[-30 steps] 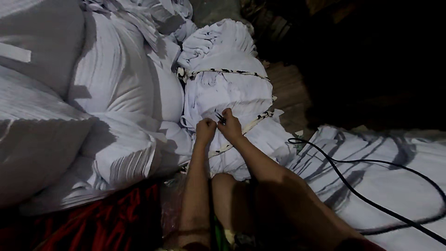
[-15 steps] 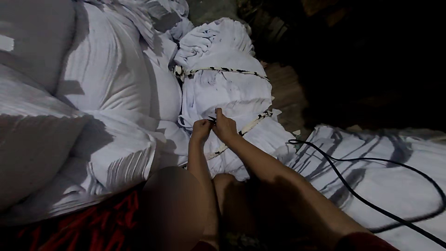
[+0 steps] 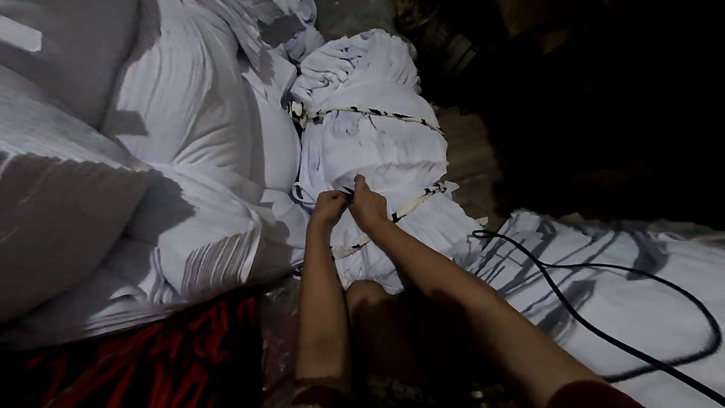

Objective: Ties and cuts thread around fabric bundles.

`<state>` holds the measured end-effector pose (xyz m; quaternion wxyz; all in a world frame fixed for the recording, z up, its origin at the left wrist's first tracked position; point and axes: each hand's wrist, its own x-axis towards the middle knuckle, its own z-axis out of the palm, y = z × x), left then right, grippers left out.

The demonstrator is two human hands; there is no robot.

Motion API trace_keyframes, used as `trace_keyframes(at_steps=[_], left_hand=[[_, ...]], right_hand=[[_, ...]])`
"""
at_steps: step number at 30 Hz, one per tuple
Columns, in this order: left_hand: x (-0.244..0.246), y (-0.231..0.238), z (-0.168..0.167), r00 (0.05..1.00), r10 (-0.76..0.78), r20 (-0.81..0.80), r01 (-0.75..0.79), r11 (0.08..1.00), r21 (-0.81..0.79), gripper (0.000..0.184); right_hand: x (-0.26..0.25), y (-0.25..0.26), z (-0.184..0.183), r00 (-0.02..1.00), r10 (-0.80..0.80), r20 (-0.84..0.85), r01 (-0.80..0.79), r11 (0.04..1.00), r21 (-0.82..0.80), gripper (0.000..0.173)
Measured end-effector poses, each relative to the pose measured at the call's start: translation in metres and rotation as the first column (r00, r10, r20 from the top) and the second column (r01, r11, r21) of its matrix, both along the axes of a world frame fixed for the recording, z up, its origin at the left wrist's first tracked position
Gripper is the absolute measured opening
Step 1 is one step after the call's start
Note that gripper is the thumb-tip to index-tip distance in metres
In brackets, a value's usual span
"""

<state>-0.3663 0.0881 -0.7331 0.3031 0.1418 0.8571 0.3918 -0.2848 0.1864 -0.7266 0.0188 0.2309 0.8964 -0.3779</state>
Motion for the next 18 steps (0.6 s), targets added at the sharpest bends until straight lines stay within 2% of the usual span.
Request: trace_keyframes(at_steps=[5, 8, 12, 18], left_hand=[[-0.002, -0.003, -0.008, 1.0, 0.012, 0.008, -0.012, 1.0, 0.005, 0.02], [-0.009, -0.004, -0.019, 0.997, 0.051, 0.049, -0.052, 0.998, 0.023, 0.017], [-0.006, 0.0, -0.019, 0.99, 0.113, 0.081, -0.119, 0.991, 0.06, 0.015], [0.008, 0.013, -0.013, 0.984, 0.165, -0.063, -0.164, 0.986, 0.016, 0.015]], right_hand=[[-0.004, -0.002, 0.001, 0.999, 0.015, 0.044, -0.015, 1.0, 0.016, 0.064], [-0.011, -0.003, 0.006, 0.996, 0.01, 0.093, -0.011, 1.0, 0.014, 0.056], [-0.016, -0.002, 0.009, 0.988, 0.052, 0.145, -0.054, 0.999, 0.006, 0.057], [-0.013, 0.004, 0.008, 0.978, 0.126, 0.168, -0.134, 0.99, 0.037, 0.057]])
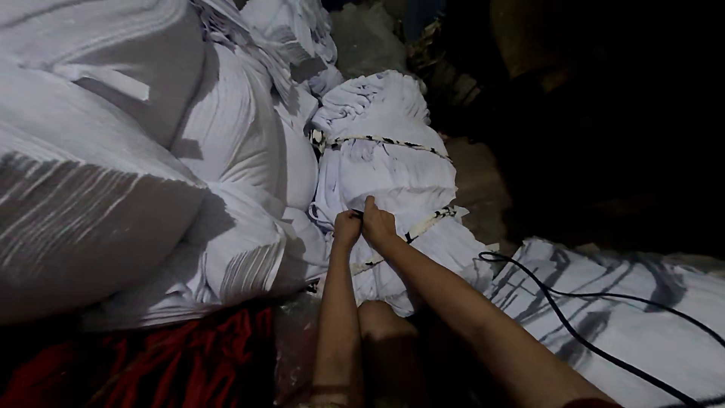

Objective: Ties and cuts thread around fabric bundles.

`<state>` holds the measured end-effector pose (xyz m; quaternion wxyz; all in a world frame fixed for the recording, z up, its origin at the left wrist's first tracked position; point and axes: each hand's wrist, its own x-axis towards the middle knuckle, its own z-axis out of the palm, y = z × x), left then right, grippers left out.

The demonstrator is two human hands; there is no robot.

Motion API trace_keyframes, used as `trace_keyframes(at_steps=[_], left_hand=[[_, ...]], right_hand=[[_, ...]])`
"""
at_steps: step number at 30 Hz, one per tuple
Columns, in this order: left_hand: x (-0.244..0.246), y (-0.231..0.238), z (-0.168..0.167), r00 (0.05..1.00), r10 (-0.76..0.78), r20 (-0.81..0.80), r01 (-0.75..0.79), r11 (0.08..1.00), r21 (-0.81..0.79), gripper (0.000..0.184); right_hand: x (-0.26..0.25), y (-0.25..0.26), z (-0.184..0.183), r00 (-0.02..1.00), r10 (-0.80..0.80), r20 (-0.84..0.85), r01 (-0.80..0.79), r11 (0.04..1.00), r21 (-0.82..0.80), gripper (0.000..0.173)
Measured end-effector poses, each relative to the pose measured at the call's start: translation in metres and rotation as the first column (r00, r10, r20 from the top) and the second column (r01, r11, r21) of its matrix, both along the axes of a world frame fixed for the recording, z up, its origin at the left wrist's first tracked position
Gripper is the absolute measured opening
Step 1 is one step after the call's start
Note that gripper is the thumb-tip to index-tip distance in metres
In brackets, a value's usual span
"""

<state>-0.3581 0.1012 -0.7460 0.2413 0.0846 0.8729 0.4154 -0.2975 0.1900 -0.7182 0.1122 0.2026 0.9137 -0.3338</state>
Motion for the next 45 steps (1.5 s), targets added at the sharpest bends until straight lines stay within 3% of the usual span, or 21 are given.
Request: trace_keyframes(at_steps=[12, 24, 27, 30, 36, 39, 45], left_hand=[[0.013, 0.0, 0.014, 0.988, -0.1, -0.121, 0.09, 0.992, -0.085, 0.022], [0.01, -0.003, -0.004, 0.998, 0.046, -0.048, -0.042, 0.996, 0.075, 0.019], [0.02, 0.001, -0.004, 0.99, 0.104, -0.094, -0.098, 0.993, 0.069, 0.02], [0.027, 0.004, -0.006, 0.979, 0.114, -0.17, -0.097, 0.99, 0.105, 0.02], [0.029, 0.002, -0.01, 0.975, 0.135, -0.176, -0.116, 0.987, 0.113, 0.02], [0.025, 0.001, -0.005, 0.987, 0.113, -0.115, -0.102, 0.99, 0.097, 0.022], [0.028, -0.002, -0.006, 0.982, 0.123, -0.145, -0.102, 0.984, 0.145, 0.02]], right_hand=[[0.01, 0.013, -0.001, 0.999, 0.049, 0.001, -0.049, 0.998, -0.024, 0.055], [-0.004, 0.01, 0.01, 0.986, 0.167, -0.002, -0.167, 0.985, 0.034, 0.054], [-0.004, 0.015, 0.007, 0.975, 0.222, 0.002, -0.222, 0.974, 0.045, 0.056], [0.005, 0.024, 0.002, 0.98, 0.194, -0.043, -0.194, 0.981, 0.004, 0.057], [0.012, 0.026, -0.003, 0.993, 0.09, -0.074, -0.096, 0.992, -0.083, 0.058], [0.012, 0.019, 0.005, 0.988, 0.144, -0.048, -0.145, 0.989, -0.014, 0.062], [0.004, 0.012, 0.01, 0.97, 0.24, -0.026, -0.237, 0.966, 0.101, 0.06]])
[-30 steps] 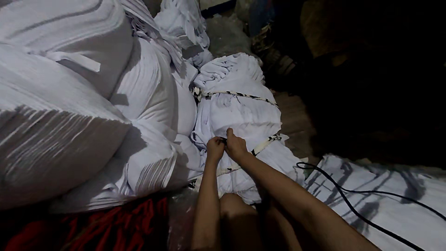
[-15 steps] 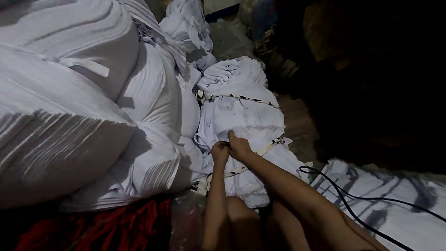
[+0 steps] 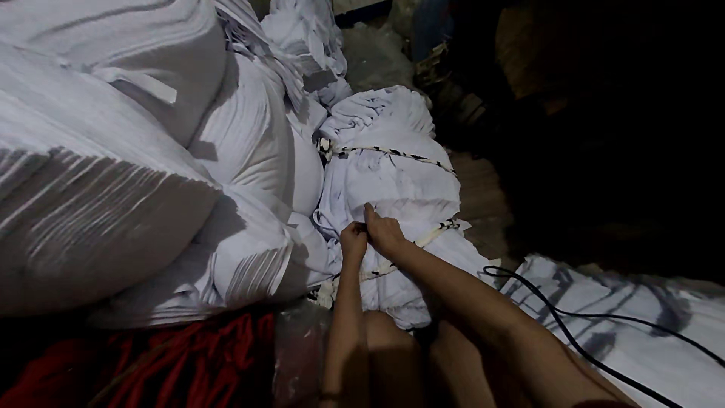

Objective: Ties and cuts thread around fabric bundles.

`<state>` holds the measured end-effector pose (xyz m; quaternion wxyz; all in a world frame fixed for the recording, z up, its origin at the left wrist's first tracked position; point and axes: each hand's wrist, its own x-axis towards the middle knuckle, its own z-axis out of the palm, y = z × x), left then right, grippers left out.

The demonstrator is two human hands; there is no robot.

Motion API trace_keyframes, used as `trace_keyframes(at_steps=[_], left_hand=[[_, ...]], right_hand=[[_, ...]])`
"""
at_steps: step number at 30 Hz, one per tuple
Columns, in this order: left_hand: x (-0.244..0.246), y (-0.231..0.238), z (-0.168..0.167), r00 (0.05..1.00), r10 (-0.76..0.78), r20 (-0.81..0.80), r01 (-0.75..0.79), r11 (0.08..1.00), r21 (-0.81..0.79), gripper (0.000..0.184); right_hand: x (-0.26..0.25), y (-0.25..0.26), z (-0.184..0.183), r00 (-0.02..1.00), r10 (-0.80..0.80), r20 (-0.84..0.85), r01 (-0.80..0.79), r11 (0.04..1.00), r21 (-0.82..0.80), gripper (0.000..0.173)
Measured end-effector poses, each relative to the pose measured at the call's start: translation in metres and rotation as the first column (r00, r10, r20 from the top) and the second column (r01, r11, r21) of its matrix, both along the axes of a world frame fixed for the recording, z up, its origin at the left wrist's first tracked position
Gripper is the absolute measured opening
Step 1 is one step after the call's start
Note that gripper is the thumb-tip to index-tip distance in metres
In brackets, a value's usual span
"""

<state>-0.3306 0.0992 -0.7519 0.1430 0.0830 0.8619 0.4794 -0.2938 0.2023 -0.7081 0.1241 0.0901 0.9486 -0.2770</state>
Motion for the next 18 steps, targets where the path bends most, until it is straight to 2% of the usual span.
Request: trace_keyframes(at_steps=[4, 9, 11, 15, 18], left_hand=[[-0.001, 0.0, -0.001, 1.0, -0.016, 0.014, 0.015, 0.999, 0.05, 0.018], [-0.005, -0.003, -0.007, 1.0, -0.028, 0.01, 0.028, 0.998, 0.049, 0.015], [-0.003, -0.004, -0.008, 0.999, -0.022, -0.026, 0.023, 0.999, 0.027, 0.014], [-0.004, -0.006, -0.011, 0.999, -0.033, -0.025, 0.034, 0.999, 0.023, 0.015], [0.0, -0.011, -0.016, 1.0, -0.003, -0.028, 0.005, 0.998, 0.069, 0.019]], right_hand=[[0.003, 0.016, -0.015, 0.997, -0.005, -0.077, -0.004, 0.993, -0.116, 0.061], [0.019, 0.035, -0.048, 0.953, -0.106, -0.285, -0.029, 0.902, -0.432, 0.052], [0.016, 0.034, -0.044, 0.965, -0.127, -0.228, 0.007, 0.885, -0.465, 0.052], [0.007, 0.026, -0.027, 0.983, -0.178, -0.037, 0.143, 0.883, -0.447, 0.065], [0.002, 0.028, -0.032, 0.976, -0.218, 0.016, 0.186, 0.788, -0.587, 0.052]])
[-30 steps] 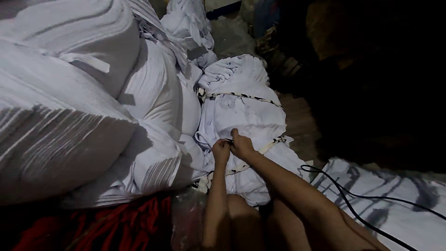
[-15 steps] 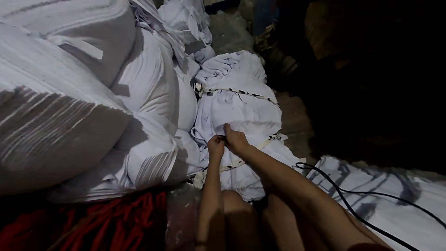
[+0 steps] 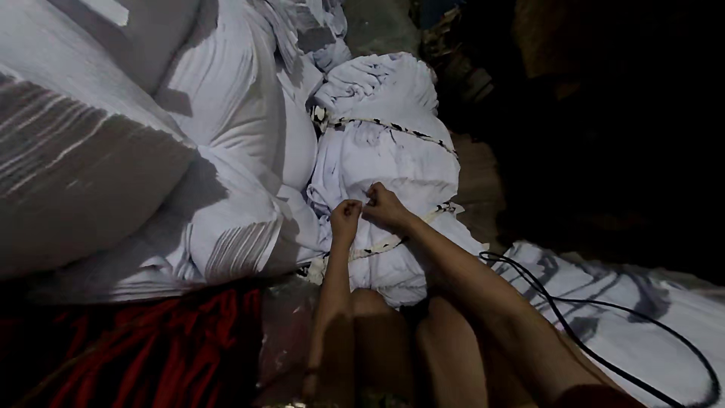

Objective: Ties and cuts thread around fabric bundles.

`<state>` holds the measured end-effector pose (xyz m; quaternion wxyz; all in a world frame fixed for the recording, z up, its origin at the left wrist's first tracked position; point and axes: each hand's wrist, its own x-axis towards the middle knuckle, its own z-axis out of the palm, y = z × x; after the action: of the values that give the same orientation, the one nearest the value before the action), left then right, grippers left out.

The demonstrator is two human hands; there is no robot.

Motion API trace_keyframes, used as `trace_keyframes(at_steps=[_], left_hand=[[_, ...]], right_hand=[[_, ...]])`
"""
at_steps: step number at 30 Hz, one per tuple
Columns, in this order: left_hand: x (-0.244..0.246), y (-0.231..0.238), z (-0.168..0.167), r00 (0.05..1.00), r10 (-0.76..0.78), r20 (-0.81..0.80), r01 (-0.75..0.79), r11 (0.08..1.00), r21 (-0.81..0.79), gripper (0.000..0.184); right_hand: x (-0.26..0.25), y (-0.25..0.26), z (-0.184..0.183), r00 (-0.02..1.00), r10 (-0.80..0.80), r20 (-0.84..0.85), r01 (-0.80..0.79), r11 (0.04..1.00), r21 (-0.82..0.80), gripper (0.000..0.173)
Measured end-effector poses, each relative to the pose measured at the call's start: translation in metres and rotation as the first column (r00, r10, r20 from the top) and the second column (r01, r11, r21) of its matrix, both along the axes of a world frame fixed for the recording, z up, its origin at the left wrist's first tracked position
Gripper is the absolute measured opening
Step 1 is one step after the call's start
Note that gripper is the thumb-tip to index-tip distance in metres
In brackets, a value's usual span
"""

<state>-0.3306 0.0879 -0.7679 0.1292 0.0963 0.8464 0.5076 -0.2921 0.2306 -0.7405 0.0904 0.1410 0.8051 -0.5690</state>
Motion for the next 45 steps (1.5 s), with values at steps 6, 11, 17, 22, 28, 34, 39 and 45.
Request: trace_keyframes(at_steps=[6, 11, 17, 22, 28, 34, 39, 45], left_hand=[[0.006, -0.003, -0.013, 0.98, 0.181, -0.077, -0.168, 0.974, 0.153, 0.024], [0.007, -0.003, -0.02, 0.974, 0.195, -0.114, -0.175, 0.971, 0.161, 0.023], [0.007, -0.003, -0.019, 0.973, 0.178, -0.148, -0.155, 0.976, 0.152, 0.023], [0.008, -0.003, -0.02, 0.973, 0.178, -0.149, -0.153, 0.974, 0.17, 0.023], [0.01, -0.001, -0.018, 0.971, 0.174, -0.164, -0.151, 0.978, 0.147, 0.02], [0.008, -0.002, -0.016, 0.975, 0.163, -0.153, -0.147, 0.983, 0.114, 0.021], [0.01, -0.001, 0.003, 0.993, 0.093, -0.079, -0.091, 0.995, 0.028, 0.028], [0.018, 0.011, 0.048, 0.948, -0.154, 0.278, 0.218, 0.952, -0.215, 0.058]], right_hand=[[0.031, 0.016, 0.012, 0.997, 0.019, 0.077, -0.013, 0.996, -0.083, 0.033], [0.003, 0.014, 0.018, 0.962, 0.187, 0.197, -0.242, 0.919, 0.311, 0.028], [0.033, 0.028, 0.01, 0.998, 0.0, 0.069, 0.031, 0.888, -0.458, 0.013], [0.038, 0.033, 0.017, 0.989, 0.01, 0.148, 0.061, 0.884, -0.464, 0.032], [0.041, 0.029, 0.027, 0.992, 0.108, 0.058, -0.085, 0.947, -0.31, 0.02], [0.072, 0.035, 0.041, 0.98, 0.153, 0.126, -0.098, 0.927, -0.362, 0.028], [0.066, 0.03, 0.058, 0.985, 0.172, -0.001, -0.168, 0.961, -0.219, 0.023], [0.098, 0.042, 0.058, 0.943, 0.33, -0.028, -0.311, 0.853, -0.42, 0.016]])
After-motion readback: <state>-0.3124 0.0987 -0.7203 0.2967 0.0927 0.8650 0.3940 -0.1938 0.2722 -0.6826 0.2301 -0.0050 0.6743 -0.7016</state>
